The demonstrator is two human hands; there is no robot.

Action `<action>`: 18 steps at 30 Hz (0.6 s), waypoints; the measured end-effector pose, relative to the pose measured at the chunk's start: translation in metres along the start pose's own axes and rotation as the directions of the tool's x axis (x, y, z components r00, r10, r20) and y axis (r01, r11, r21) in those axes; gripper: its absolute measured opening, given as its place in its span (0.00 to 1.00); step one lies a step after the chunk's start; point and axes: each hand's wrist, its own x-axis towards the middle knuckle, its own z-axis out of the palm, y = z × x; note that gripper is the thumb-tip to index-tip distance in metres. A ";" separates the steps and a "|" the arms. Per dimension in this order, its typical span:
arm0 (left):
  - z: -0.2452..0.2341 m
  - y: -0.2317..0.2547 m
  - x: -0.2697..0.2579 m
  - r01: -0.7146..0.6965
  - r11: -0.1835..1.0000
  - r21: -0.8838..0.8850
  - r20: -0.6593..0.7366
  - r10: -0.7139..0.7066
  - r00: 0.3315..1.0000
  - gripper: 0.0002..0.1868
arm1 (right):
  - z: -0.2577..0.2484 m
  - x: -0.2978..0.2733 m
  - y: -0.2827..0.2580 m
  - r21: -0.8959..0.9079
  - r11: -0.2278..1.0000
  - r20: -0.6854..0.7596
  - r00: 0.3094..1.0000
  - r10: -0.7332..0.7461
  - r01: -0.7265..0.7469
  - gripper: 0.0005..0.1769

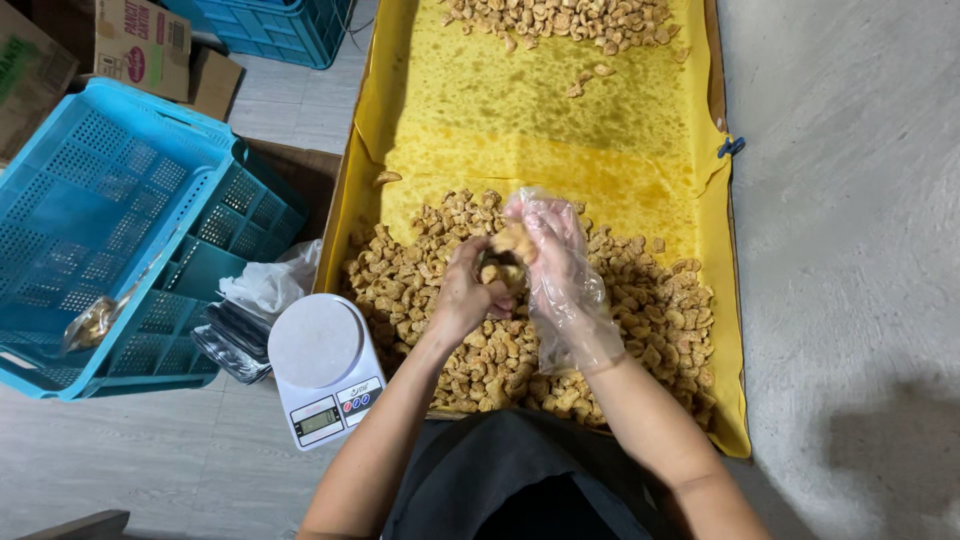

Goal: The person scoops cashews from a large yellow tray into clear plastic bags, weighs each bag on a digital scale, and places the filled bags into a blue basket. The process is repeated continuously throughout the clip.

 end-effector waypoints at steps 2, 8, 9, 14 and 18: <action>0.001 -0.003 0.003 0.000 0.999 -0.051 0.010 0.000 1.000 0.35 | -0.002 0.003 0.002 -0.039 0.999 0.025 0.999 -0.030 0.031 0.19; -0.014 -0.005 -0.002 0.002 1.000 -0.023 0.029 -0.002 1.000 0.34 | -0.012 -0.005 -0.042 0.058 0.996 0.050 0.996 -0.078 0.075 0.23; -0.019 -0.004 -0.006 0.001 1.000 0.001 0.039 -0.001 0.999 0.32 | -0.013 -0.010 -0.049 0.040 0.998 -0.026 0.999 -0.047 0.048 0.23; -0.035 0.016 -0.019 -0.194 0.889 0.416 0.084 0.174 0.981 0.27 | -0.036 -0.039 -0.036 -0.878 0.353 -0.090 0.836 0.542 -0.323 0.31; -0.039 0.044 -0.024 -0.054 0.872 0.486 0.126 -0.009 0.992 0.31 | -0.089 -0.055 0.040 -0.966 -0.253 -0.160 0.624 0.765 0.062 0.38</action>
